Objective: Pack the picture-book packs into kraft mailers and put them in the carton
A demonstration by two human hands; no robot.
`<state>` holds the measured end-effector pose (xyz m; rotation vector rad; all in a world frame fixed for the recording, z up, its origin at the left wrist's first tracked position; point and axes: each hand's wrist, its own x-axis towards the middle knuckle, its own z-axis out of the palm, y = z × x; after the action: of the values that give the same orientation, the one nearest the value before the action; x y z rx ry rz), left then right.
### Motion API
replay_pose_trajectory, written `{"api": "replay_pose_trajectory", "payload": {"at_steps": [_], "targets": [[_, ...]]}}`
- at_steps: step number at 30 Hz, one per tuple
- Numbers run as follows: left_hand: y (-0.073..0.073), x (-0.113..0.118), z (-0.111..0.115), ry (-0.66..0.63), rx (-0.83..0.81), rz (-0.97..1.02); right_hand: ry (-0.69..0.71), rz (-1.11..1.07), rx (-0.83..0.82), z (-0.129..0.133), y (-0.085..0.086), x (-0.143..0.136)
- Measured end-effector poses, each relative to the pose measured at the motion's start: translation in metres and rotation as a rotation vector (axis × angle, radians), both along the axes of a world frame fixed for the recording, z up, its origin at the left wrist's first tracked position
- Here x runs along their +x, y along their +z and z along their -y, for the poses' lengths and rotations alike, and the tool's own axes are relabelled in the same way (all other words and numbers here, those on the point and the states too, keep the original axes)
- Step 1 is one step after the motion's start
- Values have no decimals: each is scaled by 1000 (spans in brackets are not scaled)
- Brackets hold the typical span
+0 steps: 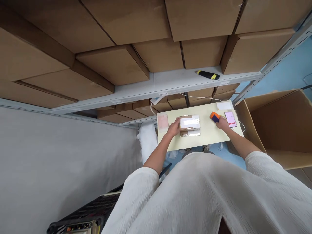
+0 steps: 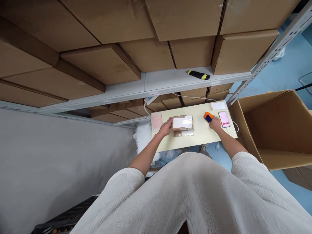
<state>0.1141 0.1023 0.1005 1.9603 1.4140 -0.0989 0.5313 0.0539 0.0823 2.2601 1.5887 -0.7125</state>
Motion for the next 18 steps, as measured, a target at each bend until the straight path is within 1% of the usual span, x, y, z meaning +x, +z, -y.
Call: {"api": "replay_pose_trajectory", "payload": {"at_steps": [3,8,12,13,15,18], "targets": [[-1,0,2,12,5,8,-149,48,-6,6,-4,-15],[-4,-1,6,19,27,51,-102,39,25,11,-5,-25],[-7,-5,12,20,35,76,-120,17,-6,17,1,-28],[-7,-6,13,17,42,86,-127,31,16,18,3,-31],[-8,-6,14,34,61,97,-116,57,114,19,10,-43],[-8,2,9,131,85,88,-62,-27,264,10,22,-77]]}}
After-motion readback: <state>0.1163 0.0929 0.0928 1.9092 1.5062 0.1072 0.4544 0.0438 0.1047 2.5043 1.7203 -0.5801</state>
